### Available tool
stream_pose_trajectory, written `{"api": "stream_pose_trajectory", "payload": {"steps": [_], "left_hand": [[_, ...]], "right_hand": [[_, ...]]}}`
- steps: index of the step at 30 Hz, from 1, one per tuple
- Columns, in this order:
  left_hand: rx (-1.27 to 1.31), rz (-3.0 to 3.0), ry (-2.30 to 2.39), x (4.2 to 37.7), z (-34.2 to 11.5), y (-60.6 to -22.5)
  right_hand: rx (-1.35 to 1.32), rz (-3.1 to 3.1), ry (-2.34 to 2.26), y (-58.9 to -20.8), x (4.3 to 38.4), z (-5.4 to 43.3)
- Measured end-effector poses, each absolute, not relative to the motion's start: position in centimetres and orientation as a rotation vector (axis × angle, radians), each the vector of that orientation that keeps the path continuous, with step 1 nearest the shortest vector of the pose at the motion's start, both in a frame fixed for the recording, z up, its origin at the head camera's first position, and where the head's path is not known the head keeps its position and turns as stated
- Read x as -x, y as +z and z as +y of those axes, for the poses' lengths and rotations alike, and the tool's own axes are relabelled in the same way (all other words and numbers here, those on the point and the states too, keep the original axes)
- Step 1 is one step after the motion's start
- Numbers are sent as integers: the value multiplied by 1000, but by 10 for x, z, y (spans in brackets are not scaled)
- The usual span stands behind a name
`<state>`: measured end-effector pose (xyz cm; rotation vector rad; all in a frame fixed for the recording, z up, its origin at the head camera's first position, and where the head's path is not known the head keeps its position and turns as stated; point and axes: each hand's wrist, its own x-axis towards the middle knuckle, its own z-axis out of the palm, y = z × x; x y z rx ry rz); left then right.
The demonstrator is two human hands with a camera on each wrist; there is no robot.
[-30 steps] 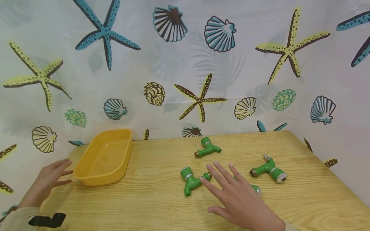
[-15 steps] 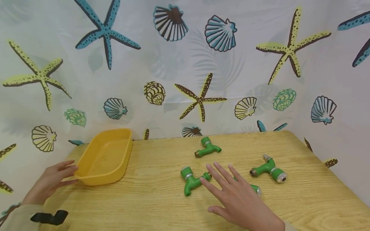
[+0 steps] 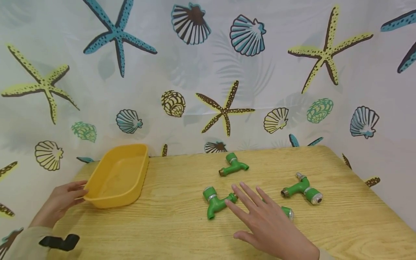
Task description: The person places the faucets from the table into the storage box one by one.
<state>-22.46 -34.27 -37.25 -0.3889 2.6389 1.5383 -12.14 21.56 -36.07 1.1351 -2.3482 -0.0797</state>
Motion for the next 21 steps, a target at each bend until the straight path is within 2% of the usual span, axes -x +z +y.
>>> {"api": "stream_pose_trajectory", "payload": {"steps": [21], "left_hand": [[440,2645,1549,224,-339,-372]], "right_hand": [[-1181,-2317,-43,-361,126,218]]}}
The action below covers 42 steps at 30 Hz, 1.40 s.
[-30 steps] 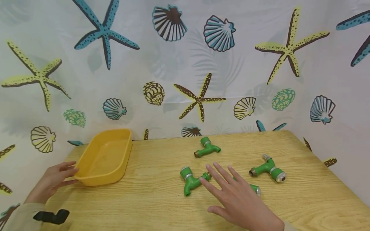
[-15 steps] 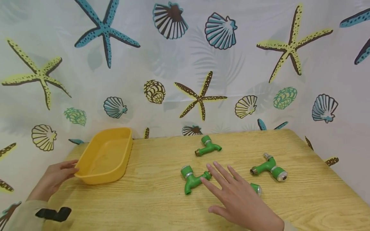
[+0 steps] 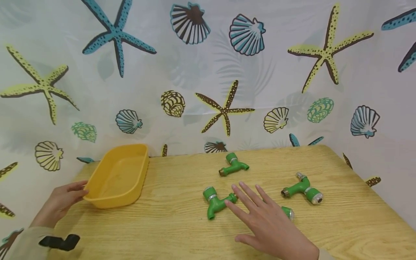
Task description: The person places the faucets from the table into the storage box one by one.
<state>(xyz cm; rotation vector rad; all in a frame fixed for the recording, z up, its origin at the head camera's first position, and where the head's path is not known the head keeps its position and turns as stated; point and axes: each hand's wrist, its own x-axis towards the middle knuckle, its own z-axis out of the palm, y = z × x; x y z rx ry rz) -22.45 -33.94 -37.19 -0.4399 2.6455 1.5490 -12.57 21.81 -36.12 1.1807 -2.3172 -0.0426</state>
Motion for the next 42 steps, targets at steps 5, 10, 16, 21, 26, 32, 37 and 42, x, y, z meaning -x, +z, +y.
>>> {"api": "stream_pose_trajectory", "payload": {"steps": [5,10,16,21,26,32,37,42], "left_hand": [[443,2640,1572,226,-343,-374],[436,2609,1617,222,-343,-375],[400,2555,1705,220,-342,-378],[355,2504,1794,220,-341,-381],[357,2495,1792,220,-341,-381],[366,2501,1780,220,-342,-379],[399,2435,1847,220,-341,-378],[427,2381,1910,220,-340,-377]], "right_hand": [[-1181,-2305,-65,-359,128,219],[-1179,-2321,-66,-360,128,219],[-1176,-2337,-53,-361,127,219],[-1177,-2343,-53,-363,126,220],[-1183,-2346,-52,-364,127,220],[-1168,-2342,-50,-362,128,219],[-1171,-2337,-46,-361,127,219],[-1169,-2332,-51,-361,127,220]]}}
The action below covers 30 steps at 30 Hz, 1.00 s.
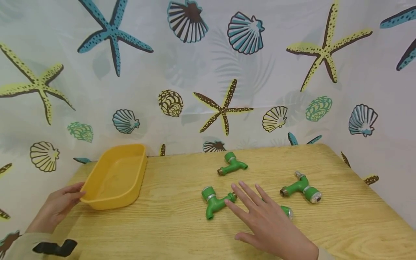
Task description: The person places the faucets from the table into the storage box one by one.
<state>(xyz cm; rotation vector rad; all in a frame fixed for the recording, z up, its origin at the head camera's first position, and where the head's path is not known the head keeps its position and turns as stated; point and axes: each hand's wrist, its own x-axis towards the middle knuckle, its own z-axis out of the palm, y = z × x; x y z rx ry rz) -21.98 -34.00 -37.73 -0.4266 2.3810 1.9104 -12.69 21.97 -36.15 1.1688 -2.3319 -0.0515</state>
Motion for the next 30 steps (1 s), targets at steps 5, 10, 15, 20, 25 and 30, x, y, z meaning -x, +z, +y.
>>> {"api": "stream_pose_trajectory", "payload": {"steps": [5,10,15,20,25,30], "left_hand": [[407,2355,1968,218,-339,-379],[383,2314,2028,216,-337,-380],[380,2315,2025,217,-334,-382],[350,2322,2024,218,-331,-383],[311,2332,2027,219,-328,-382],[331,2331,1982,219,-324,-382]], "right_hand": [[-1162,-2326,-49,-361,127,219],[-1157,-2328,-43,-361,127,218],[-1153,-2334,-50,-360,128,218],[-1156,-2328,-46,-361,128,217],[-1155,-2327,-46,-361,129,216],[-1157,-2327,-47,-362,129,215]]}}
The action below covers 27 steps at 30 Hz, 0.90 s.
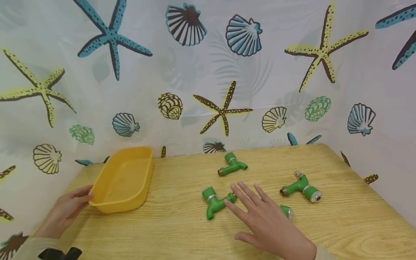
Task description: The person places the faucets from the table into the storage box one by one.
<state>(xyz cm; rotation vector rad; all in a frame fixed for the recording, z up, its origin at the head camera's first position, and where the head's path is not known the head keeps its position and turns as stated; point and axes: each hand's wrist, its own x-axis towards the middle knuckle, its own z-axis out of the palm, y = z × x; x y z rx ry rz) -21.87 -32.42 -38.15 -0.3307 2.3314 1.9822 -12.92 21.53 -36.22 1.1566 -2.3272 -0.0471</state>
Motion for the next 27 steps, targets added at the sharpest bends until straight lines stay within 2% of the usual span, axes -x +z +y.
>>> {"api": "stream_pose_trajectory", "payload": {"steps": [27], "left_hand": [[352,2386,1955,214,-297,-385]], "right_hand": [[-1156,-2318,-79,-363,127,217]]}}
